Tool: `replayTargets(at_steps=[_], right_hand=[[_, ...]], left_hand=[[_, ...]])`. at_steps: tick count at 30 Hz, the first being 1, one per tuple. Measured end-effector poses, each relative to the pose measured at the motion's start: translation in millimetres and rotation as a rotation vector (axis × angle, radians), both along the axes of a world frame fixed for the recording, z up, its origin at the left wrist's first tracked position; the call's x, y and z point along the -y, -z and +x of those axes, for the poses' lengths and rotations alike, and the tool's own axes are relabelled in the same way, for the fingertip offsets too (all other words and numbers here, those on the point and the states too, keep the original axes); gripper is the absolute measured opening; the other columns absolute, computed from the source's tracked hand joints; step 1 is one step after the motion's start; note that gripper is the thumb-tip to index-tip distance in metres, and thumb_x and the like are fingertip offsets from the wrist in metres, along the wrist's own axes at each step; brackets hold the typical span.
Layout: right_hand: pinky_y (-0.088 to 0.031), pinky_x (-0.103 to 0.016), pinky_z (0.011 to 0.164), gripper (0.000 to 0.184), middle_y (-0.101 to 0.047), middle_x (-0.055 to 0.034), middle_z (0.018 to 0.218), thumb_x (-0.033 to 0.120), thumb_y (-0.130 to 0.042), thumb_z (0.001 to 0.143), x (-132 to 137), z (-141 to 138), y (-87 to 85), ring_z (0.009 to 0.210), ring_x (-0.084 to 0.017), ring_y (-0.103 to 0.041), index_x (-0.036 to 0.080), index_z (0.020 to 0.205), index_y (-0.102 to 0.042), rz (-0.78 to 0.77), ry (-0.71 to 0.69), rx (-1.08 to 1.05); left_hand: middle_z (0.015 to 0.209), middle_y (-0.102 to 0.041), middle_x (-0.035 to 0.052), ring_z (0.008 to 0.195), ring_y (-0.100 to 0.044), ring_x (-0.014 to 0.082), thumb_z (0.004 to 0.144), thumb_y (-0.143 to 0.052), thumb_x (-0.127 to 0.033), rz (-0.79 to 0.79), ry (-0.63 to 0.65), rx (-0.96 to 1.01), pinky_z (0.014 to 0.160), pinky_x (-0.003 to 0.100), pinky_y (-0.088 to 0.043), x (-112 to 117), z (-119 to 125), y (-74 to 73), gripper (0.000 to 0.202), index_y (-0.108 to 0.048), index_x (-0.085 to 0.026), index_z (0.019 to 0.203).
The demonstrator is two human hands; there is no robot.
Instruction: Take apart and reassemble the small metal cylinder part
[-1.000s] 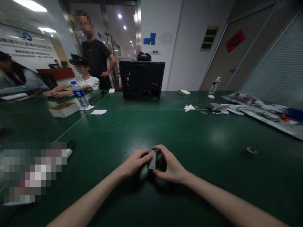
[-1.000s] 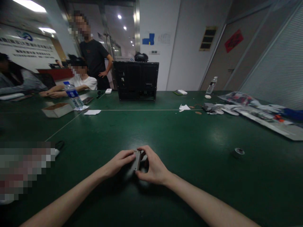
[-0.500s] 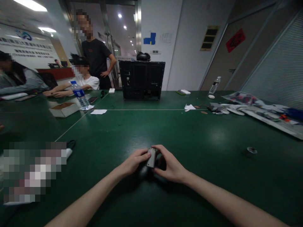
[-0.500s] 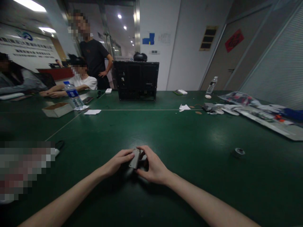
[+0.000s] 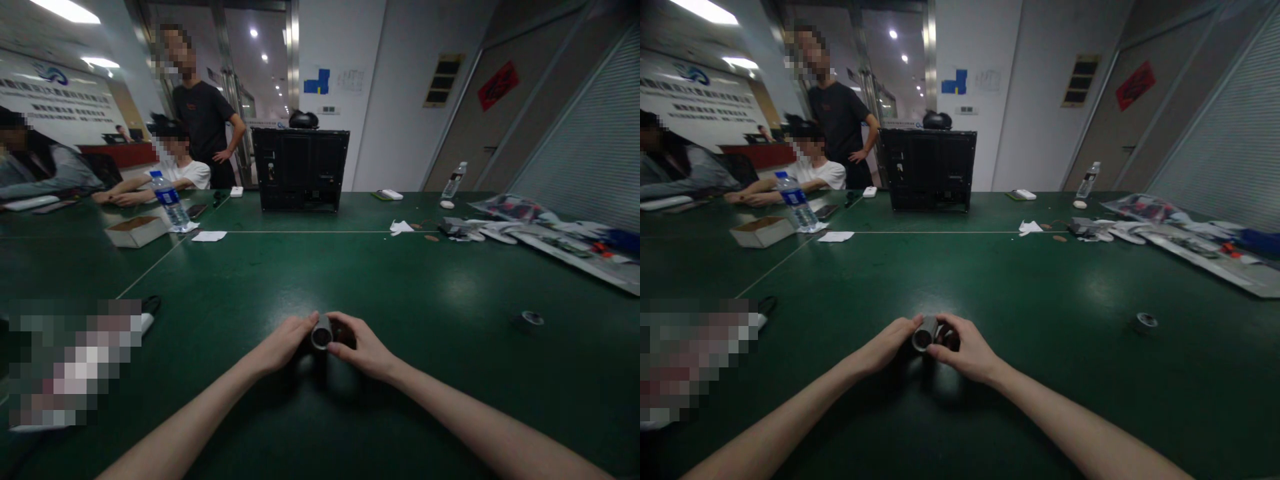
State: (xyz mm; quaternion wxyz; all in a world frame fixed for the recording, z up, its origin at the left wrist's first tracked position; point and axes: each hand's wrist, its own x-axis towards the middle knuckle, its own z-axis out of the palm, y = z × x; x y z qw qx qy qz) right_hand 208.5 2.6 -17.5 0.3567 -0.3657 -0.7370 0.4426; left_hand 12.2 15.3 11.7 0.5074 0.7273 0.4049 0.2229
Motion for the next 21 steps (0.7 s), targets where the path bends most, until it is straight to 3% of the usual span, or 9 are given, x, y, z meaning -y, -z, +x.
replayTargets(at_steps=[5, 10, 15, 21], right_hand=[[-0.046, -0.027, 0.067, 0.042, -0.059, -0.0041, 0.089, 0.042, -0.063, 0.078, 1, -1, -0.7, 0.077, -0.016, -0.056, 0.017, 0.11, -0.052, 0.0, -0.012, -0.008], [-0.048, -0.024, 0.062, 0.059, -0.054, -0.0058, 0.102, 0.023, -0.072, 0.067, 7, -4, -5.1, 0.078, -0.015, -0.055, 0.018, 0.118, -0.042, 0.075, 0.052, 0.056], [-0.049, -0.024, 0.065, 0.06, -0.049, -0.0065, 0.11, 0.009, -0.063, 0.068, 9, -6, -3.2, 0.084, -0.014, -0.054, 0.021, 0.121, -0.039, 0.225, 0.05, 0.067], [-0.048, -0.023, 0.068, 0.062, -0.047, -0.0073, 0.116, -0.001, -0.051, 0.068, 5, -3, 6.0, 0.09, -0.015, -0.053, 0.024, 0.123, -0.039, 0.315, 0.048, 0.042]], left_hand=[[0.072, -0.063, 0.0037, 0.07, -0.053, 0.0166, 0.09, -0.021, -0.062, 0.003, 0.013, -0.023, 0.066, 0.023, -0.039, -1, -2, 1.0, 0.069, -0.064, -0.011, 0.074], [0.08, -0.063, 0.0048, 0.075, -0.053, 0.0182, 0.088, -0.037, -0.056, 0.005, 0.068, 0.01, 0.067, 0.024, -0.04, -6, -4, 4.2, 0.054, -0.065, -0.01, 0.087], [0.089, -0.063, 0.0043, 0.08, -0.054, 0.0188, 0.084, -0.052, -0.046, 0.078, 0.087, 0.039, 0.072, 0.026, -0.041, -10, -6, 8.6, 0.038, -0.063, -0.012, 0.098], [0.095, -0.064, 0.0056, 0.087, -0.058, 0.0206, 0.079, -0.062, -0.035, 0.085, 0.068, 0.093, 0.078, 0.029, -0.043, -7, -4, 3.2, 0.03, -0.061, -0.013, 0.099]])
